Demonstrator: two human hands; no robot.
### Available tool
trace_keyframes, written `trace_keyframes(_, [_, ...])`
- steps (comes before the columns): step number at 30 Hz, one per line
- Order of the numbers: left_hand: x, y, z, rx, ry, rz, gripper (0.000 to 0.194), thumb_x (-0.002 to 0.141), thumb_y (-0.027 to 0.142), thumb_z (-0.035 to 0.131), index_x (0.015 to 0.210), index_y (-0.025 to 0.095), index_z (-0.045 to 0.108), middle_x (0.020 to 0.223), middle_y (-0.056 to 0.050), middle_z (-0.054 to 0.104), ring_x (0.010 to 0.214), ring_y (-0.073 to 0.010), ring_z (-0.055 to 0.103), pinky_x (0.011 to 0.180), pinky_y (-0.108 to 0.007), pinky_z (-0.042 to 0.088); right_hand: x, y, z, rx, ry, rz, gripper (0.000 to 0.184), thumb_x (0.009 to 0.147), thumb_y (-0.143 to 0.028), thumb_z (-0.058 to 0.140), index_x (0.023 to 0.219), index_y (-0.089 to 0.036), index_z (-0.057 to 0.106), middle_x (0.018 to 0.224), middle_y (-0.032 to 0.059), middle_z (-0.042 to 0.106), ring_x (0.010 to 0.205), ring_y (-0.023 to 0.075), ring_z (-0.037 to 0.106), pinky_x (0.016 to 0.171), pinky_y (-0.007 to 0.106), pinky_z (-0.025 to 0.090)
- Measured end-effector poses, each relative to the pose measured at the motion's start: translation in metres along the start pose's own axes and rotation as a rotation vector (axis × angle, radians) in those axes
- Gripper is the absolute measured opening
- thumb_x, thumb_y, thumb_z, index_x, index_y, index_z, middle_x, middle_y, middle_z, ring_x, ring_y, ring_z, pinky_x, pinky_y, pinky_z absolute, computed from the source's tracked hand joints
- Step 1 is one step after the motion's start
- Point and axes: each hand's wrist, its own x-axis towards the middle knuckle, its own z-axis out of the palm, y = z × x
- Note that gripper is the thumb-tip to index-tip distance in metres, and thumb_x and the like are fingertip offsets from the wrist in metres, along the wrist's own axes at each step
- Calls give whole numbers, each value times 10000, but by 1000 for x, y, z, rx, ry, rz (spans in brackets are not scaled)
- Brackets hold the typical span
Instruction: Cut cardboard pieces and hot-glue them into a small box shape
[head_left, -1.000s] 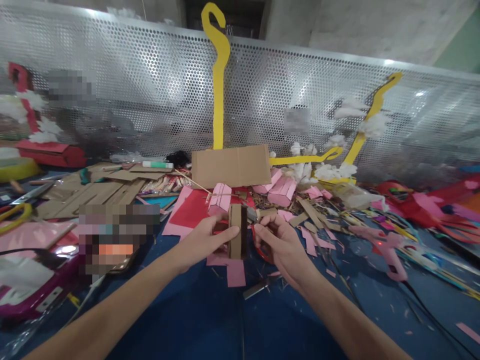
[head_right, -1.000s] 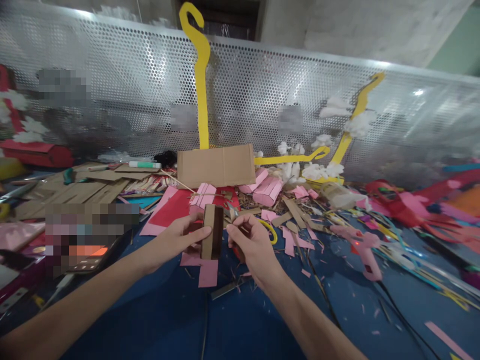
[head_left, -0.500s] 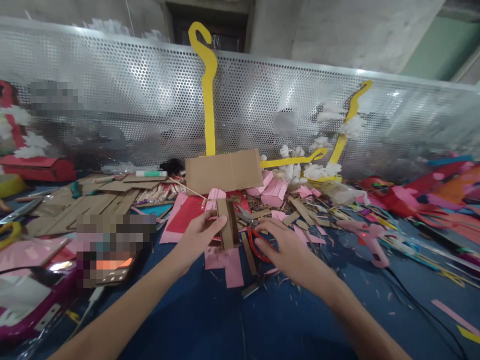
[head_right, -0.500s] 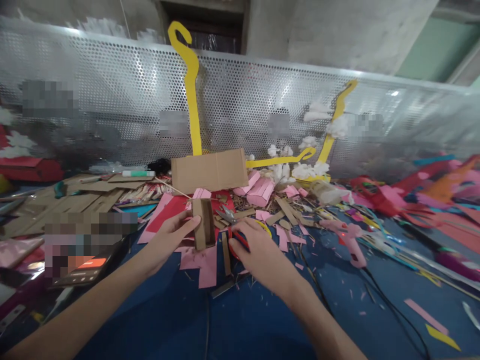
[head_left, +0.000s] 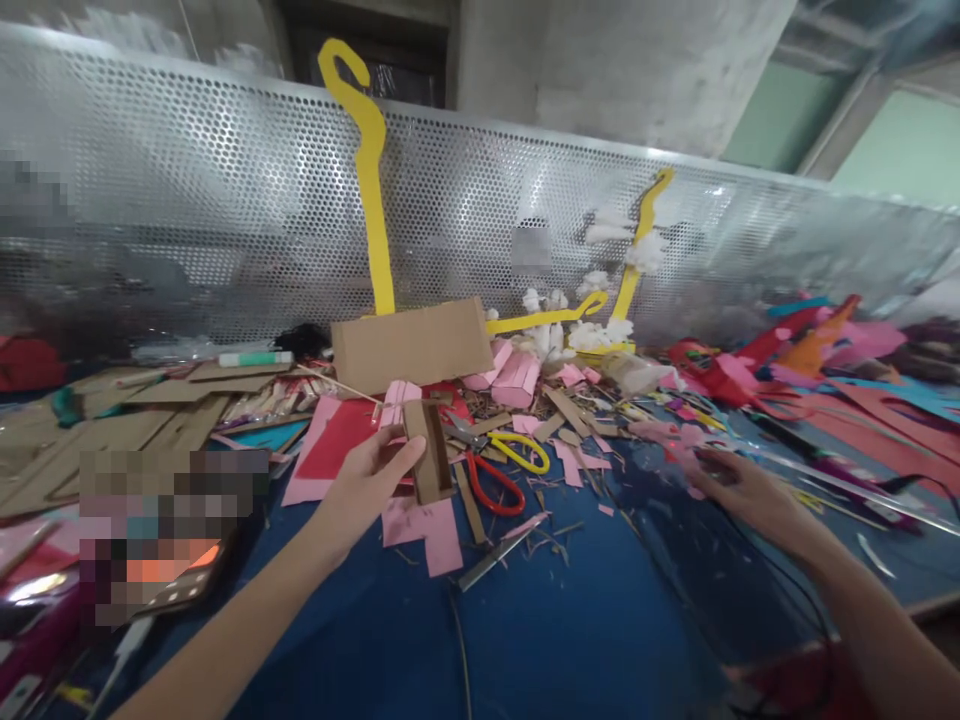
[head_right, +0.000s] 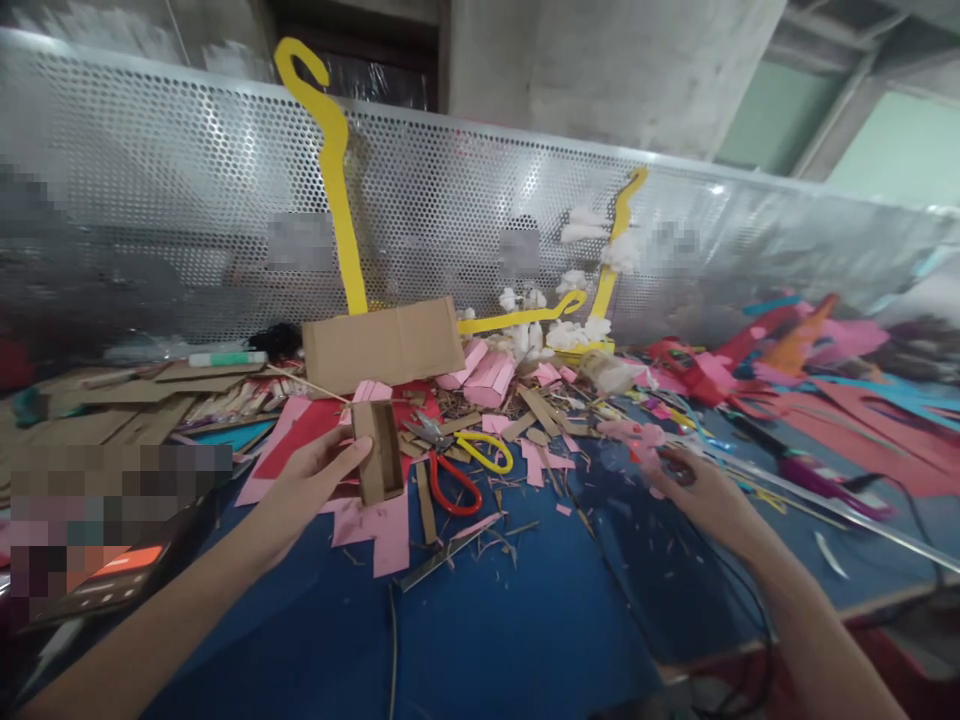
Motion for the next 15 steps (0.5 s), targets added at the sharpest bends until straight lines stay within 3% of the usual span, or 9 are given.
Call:
trace_keyframes(4, [2,-2,-1,-10,3,18,589,817,588,739,1207,163,622,1109,-125,769,904,-276,757,768,-379,616,13,-14,8,-44,-67,-67,524,732,-761,574,633,-250,513,717,140,670,659,279,613,637,390,443])
trace_keyframes(9, [2,-2,-3,8,-4,23,596,849,580,717,1256,163,598,1155,-138,754,941,-281,752,793,-388,608,11,-17,5,-97,-31,-55,496,840,-727,452,702,-252,488,626,79,584,563,230,544,590,360,374])
trace_keyframes(15, [1,-2,-3,12,-7,18,621,849,588,715,1289,169,588,1186,-134,743,953,-272,746,807,-380,597,16,-25,17,-137,-8,-108,499,832,-716,428,646,-253,457,552,33,525,540,201,496,573,326,328])
